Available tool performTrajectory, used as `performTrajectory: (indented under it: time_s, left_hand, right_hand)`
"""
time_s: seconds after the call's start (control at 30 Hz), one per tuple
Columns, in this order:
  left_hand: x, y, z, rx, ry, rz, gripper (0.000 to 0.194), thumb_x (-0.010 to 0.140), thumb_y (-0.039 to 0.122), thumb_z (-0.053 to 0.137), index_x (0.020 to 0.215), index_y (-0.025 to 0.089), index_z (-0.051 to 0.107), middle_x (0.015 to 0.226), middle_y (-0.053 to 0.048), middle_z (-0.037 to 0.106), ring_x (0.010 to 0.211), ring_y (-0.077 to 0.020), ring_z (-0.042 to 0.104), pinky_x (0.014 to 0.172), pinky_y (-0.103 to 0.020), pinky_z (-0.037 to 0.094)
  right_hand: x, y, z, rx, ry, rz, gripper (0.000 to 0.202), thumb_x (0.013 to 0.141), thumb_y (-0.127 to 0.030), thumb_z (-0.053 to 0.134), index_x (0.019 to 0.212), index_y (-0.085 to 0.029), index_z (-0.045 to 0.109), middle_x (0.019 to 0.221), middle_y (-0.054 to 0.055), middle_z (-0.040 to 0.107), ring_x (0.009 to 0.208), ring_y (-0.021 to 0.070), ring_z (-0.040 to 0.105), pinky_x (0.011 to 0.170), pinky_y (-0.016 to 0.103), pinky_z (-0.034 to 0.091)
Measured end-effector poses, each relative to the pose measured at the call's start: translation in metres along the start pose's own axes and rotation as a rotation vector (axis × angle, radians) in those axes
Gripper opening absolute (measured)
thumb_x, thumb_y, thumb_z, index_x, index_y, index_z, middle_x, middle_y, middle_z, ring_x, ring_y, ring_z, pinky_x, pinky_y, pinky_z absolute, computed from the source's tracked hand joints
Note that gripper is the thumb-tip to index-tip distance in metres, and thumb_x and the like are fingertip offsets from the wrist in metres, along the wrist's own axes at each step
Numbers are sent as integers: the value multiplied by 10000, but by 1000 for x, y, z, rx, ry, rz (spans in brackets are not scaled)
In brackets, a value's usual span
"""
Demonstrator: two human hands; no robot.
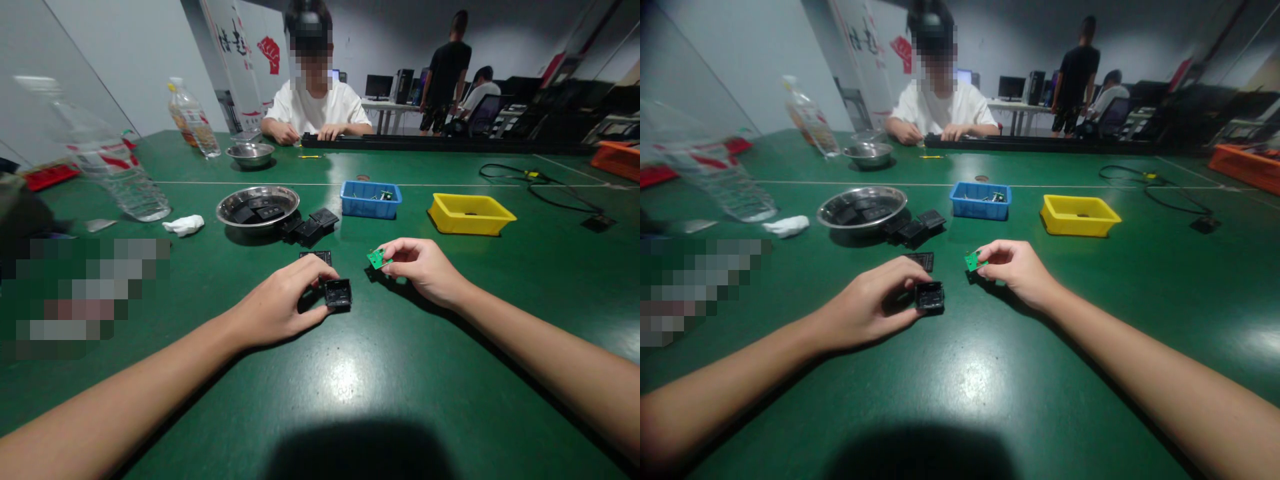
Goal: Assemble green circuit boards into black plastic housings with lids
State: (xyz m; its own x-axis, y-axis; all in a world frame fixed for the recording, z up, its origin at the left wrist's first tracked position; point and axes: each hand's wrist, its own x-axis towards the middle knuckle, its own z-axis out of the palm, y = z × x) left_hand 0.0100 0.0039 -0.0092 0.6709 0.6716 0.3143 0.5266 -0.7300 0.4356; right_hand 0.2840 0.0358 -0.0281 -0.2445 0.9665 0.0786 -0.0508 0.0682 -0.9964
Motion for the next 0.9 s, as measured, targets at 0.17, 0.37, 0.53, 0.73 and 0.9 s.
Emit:
performTrajectory:
  time_s: [0.17,0.37,0.53,0.73,0.9]
  left_hand:
    - [0,1,0,1,8,0,276,875,195,613,1151,187,603,1088,-71,643,933,-181,618,843,-307,525]
    - [-1,-3,1,6,1,35,267,895,208,619,1161,194,589,1087,-61,634,930,-170,616,838,-288,518]
    - [-1,-2,1,6,2,32,275,895,193,614,1169,198,586,1099,-59,632,945,-172,619,849,-288,514]
    - [-1,-1,0,4,-14,18,270,897,224,624,1163,192,593,1088,-60,646,931,-173,623,828,-287,511]
    - [1,-1,-1,-4,-78,-59,322,902,317,654,1192,185,605,1094,-65,685,945,-197,651,824,-310,514]
  right_hand:
    - [0,-1,0,-1,-4,0,234,567,-196,877,714,-171,696,915,35,721,643,103,588,575,263,475]
    - [0,0,-1,-7,-8,-6,212,581,-181,868,718,-174,705,925,37,728,657,107,600,581,261,480]
    - [0,-1,0,-10,-2,-2,215,577,-187,869,715,-175,705,924,39,728,658,111,606,580,260,484]
    - [0,0,-1,-25,8,-23,216,575,-187,880,712,-183,713,905,31,731,756,140,636,721,306,508]
    - [0,-2,0,-35,7,-40,223,570,-183,877,717,-182,710,894,22,738,814,158,656,816,331,508]
